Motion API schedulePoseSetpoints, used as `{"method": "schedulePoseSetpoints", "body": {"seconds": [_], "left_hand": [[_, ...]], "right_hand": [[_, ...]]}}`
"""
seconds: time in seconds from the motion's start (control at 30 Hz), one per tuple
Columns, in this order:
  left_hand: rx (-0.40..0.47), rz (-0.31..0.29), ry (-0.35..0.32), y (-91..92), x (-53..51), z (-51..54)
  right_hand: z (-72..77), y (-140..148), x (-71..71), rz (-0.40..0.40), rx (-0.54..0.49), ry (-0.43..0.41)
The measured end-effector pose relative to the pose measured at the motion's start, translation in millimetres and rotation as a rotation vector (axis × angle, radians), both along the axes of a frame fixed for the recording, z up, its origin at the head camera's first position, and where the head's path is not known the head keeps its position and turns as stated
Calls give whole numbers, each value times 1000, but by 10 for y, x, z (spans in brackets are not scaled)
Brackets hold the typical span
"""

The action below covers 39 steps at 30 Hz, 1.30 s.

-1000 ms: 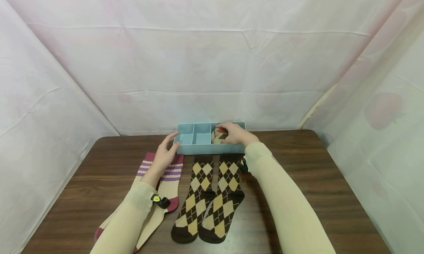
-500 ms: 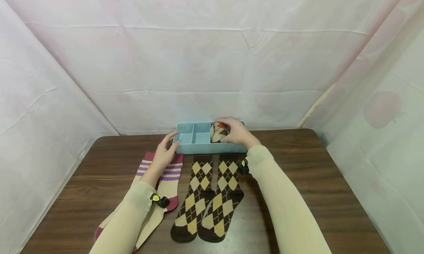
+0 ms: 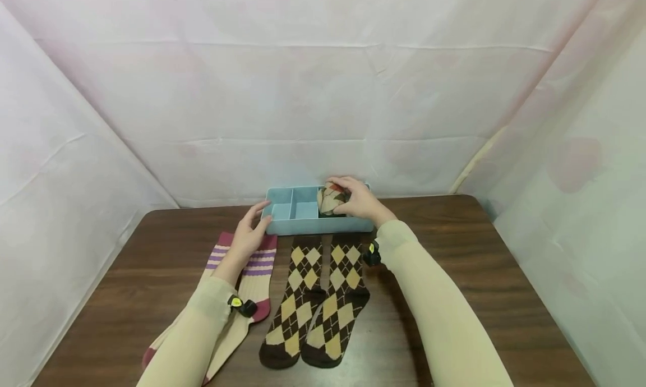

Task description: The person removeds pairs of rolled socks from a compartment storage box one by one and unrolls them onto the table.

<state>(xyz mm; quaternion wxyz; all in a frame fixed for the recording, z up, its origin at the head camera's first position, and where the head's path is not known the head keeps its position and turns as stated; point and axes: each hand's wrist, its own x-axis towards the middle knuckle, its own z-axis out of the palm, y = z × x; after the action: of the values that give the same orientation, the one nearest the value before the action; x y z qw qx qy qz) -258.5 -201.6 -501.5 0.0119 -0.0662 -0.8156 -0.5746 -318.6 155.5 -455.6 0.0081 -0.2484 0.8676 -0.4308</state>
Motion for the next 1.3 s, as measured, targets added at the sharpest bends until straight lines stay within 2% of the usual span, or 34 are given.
{"method": "schedulePoseSetpoints", "body": {"seconds": [0.23,0.4,0.53,0.8,1.07,1.2,1.3], "left_hand": [[11,-14,1,2,-1,-55],[9,-16,11,19,-22,-61],[4,-18,8,17,-21,-54],[2,-18,6,-32,-12,-45],[-31,-37,-6,-142,-32,-34],[-98,-41,-2,-240,-43,22],[-147,-27,24,-324,-65,102]], "right_hand": [[89,54,44,40,-36,13],[250,142,129,22,-69,25],[352,234,230,-17,-45,36],[364,403,383,-84,51,106],[352,447,499,-87,88,97],[354,450,502,-70,74,85],[371,457,497,-65,48,77]]}}
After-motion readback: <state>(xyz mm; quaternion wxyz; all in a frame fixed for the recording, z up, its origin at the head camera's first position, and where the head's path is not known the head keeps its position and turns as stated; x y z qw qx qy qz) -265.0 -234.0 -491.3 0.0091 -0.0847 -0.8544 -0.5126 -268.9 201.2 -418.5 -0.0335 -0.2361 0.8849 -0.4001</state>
